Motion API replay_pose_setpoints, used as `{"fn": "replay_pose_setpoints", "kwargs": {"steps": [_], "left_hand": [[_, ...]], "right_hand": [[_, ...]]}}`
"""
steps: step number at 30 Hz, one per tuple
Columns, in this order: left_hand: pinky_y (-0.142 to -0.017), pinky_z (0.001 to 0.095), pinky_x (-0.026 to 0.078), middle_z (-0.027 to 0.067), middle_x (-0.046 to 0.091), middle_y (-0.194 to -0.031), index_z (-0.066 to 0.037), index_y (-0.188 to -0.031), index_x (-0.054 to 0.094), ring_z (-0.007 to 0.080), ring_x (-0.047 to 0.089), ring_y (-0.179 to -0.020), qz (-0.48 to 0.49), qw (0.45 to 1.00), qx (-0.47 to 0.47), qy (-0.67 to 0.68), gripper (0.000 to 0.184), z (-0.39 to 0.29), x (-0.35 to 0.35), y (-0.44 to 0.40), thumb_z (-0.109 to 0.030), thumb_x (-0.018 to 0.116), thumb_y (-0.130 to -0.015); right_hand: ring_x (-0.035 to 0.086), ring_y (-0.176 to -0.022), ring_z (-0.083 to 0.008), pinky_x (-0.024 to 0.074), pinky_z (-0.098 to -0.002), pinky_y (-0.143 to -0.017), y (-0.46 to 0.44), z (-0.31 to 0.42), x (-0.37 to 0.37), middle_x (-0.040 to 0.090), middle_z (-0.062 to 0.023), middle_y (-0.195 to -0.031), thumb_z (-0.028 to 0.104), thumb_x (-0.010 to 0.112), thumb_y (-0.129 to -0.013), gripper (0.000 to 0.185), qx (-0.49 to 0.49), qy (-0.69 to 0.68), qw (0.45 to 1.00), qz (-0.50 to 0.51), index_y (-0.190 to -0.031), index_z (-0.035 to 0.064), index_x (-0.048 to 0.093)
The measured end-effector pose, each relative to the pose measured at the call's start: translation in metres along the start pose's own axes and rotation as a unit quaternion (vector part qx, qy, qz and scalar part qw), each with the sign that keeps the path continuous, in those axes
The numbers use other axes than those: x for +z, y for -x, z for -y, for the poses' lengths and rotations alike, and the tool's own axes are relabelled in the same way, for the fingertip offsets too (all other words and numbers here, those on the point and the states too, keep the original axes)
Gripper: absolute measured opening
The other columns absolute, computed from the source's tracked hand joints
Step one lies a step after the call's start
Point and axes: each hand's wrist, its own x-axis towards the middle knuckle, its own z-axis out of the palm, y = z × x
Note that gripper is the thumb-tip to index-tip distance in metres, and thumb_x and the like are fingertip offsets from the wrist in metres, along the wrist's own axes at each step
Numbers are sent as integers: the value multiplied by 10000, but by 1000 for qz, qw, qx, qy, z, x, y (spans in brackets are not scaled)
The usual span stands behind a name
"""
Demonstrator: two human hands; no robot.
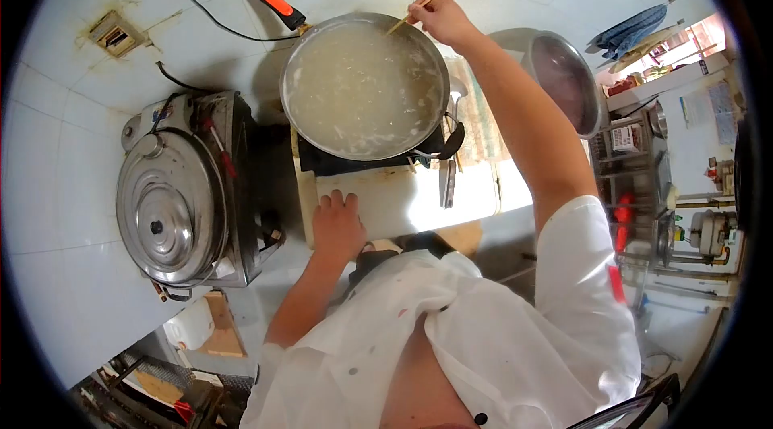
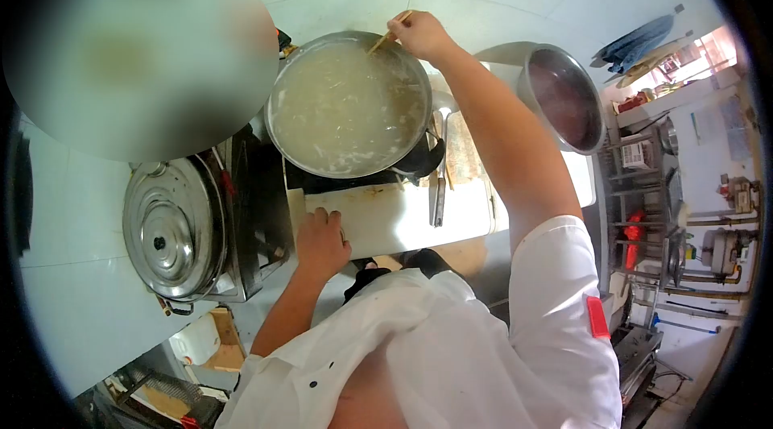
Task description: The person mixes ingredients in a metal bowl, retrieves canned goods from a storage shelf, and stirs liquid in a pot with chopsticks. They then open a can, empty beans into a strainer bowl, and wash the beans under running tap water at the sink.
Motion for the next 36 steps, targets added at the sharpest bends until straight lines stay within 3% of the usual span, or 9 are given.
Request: {"fn": "replay_pose_setpoints", "kwargs": {"steps": [3, 4, 10, 13, 19, 25, 31, 34, 36], "left_hand": [[-816, 475, 495, 156, 567, -1041, -35, -1097, 631, 346, 583, -983, 5, 1000, 1, 3, 455, 0, -1, 0, -184, 789, -697], [-817, 474, 496, 156, 566, -1040, -34, -1096, 628, 347, 583, -984, 7, 1000, 0, 3, 457, 0, -2, 0, -184, 791, -696], [-821, 465, 500, 160, 561, -1034, -30, -1093, 614, 351, 582, -985, 6, 1000, 1, 6, 465, -1, -2, 1, -178, 798, -692], [-821, 463, 500, 165, 564, -1037, -26, -1085, 617, 352, 581, -986, 9, 1000, 2, 7, 456, -1, -3, 0, -174, 798, -693], [-839, 468, 493, 169, 569, -1043, -22, -1086, 624, 354, 579, -985, 3, 1000, 10, 13, 445, 1, -2, 1, -178, 788, -703], [-837, 472, 494, 168, 567, -1047, -25, -1094, 624, 353, 578, -985, 6, 1000, 12, 17, 441, 1, -3, 1, -183, 779, -712], [-827, 467, 501, 162, 555, -1083, -30, -1122, 608, 351, 573, -1003, 14, 1000, 13, 9, 460, 3, 0, 2, -192, 773, -724], [-832, 460, 504, 157, 553, -1091, -32, -1127, 601, 348, 574, -1009, 18, 1000, 12, -3, 463, 2, 1, 2, -198, 772, -730], [-837, 459, 503, 154, 553, -1089, -32, -1123, 600, 344, 575, -1009, 20, 1000, 11, -13, 460, 2, 1, 2, -200, 773, -731]], "right_hand": [[610, -774, -192, 501, -349, -726, -1, 5, 8, 720, -76, -854, 316, 639, -959, 323, 79, -8, 994, 72, -898, 27, 771], [612, -784, -193, 502, -346, -741, -3, 2, 12, 715, -79, -827, 313, 652, -939, 325, 67, -21, 994, 83, -876, 17, 769], [555, -667, -92, 420, -264, -579, 17, 29, -2, 700, -25, -769, 277, 616, -949, 289, 154, -31, 971, 182, -813, 44, 720], [513, -619, -56, 361, -233, -529, 28, 30, -7, 691, 5, -757, 260, 595, -957, 257, 174, -71, 962, 198, -813, 79, 707], [501, -658, -59, 388, -234, -587, 56, 46, -25, 679, 11, -784, 285, 565, -1036, 277, 173, -124, 963, 162, -928, 70, 703], [499, -683, -75, 407, -236, -630, 79, 59, -40, 702, -41, -834, 275, 595, -1042, 266, 84, -146, 983, 67, -985, 38, 701], [576, -766, -105, 489, -279, -730, 127, 99, -33, 727, -19, -882, 310, 612, -1029, 291, -113, -112, 987, 12, -1003, 41, 720], [651, -821, -163, 527, -320, -764, 157, 105, -10, 746, -47, -931, 273, 641, -1012, 234, -173, -110, 977, 55, -1033, 53, 718], [691, -863, -262, 553, -384, -791, 183, 109, 12, 743, -100, -960, 197, 637, -996, 168, -302, -38, 947, 106, -1044, 56, 716]]}}
